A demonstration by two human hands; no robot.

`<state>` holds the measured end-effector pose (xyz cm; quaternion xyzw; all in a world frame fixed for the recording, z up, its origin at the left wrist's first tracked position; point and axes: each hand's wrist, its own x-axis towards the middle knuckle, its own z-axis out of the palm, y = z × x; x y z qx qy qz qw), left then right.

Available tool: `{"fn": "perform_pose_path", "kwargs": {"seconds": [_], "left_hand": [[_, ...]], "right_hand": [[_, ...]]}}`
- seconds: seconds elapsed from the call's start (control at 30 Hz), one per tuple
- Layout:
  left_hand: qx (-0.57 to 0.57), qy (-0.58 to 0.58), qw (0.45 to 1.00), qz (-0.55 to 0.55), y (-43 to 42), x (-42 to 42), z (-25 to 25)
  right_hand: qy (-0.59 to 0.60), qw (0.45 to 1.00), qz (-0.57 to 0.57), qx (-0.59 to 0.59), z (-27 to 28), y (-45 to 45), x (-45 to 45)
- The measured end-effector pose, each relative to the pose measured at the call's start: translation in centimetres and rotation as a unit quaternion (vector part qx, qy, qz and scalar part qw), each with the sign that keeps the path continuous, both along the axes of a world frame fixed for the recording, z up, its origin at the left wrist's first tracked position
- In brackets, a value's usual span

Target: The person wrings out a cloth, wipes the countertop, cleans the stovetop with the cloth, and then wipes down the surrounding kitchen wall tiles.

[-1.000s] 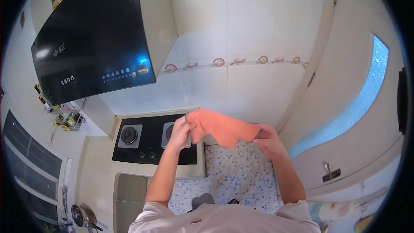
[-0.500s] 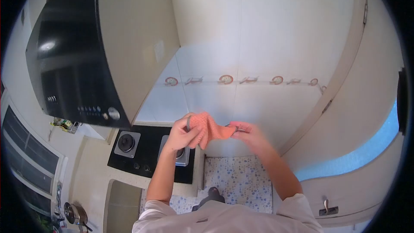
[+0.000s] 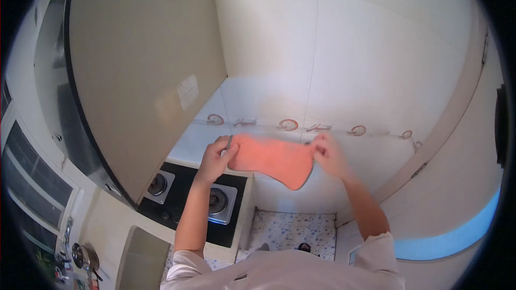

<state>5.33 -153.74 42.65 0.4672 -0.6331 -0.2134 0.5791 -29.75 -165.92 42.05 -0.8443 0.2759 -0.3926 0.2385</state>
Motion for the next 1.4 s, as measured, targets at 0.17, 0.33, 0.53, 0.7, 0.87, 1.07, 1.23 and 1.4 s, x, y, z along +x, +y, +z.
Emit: {"fn": "perform_pose_path", "kwargs": {"seconds": [0.17,0.33,0.53,0.7,0.87,1.07,1.23,1.4], "left_hand": [[-0.026,0.003,0.985,0.168,-5.8,-1.3,1.7],[0.003,0.099,0.977,0.19,-10.2,-3.4,9.8],[-0.062,0.3,0.937,0.169,-16.2,-3.4,12.0],[-0.184,0.299,0.893,0.28,-19.2,-6.1,9.9],[-0.236,0.113,0.927,0.269,-19.1,-6.9,7.0],[-0.23,-0.209,0.886,0.345,-21.6,-3.4,4.4],[-0.187,-0.259,0.873,0.368,-21.8,-3.3,6.0],[-0.283,-0.267,0.817,0.426,-24.1,-2.8,16.2]], "right_hand": [[0.06,0.92,-0.231,-0.309,9.2,-5.1,2.6],[-0.062,0.959,-0.234,-0.15,16.3,-10.1,6.8],[-0.173,0.916,-0.296,-0.21,15.6,-13.2,11.5],[-0.268,0.918,-0.218,-0.197,12.0,-14.1,13.8],[-0.135,0.882,-0.178,-0.414,8.0,-11.9,15.7],[0.036,0.884,-0.226,-0.407,6.2,-11.7,16.7],[0.045,0.859,-0.269,-0.433,8.3,-11.3,17.9],[-0.035,0.794,-0.304,-0.526,20.0,-12.6,19.1]]}}
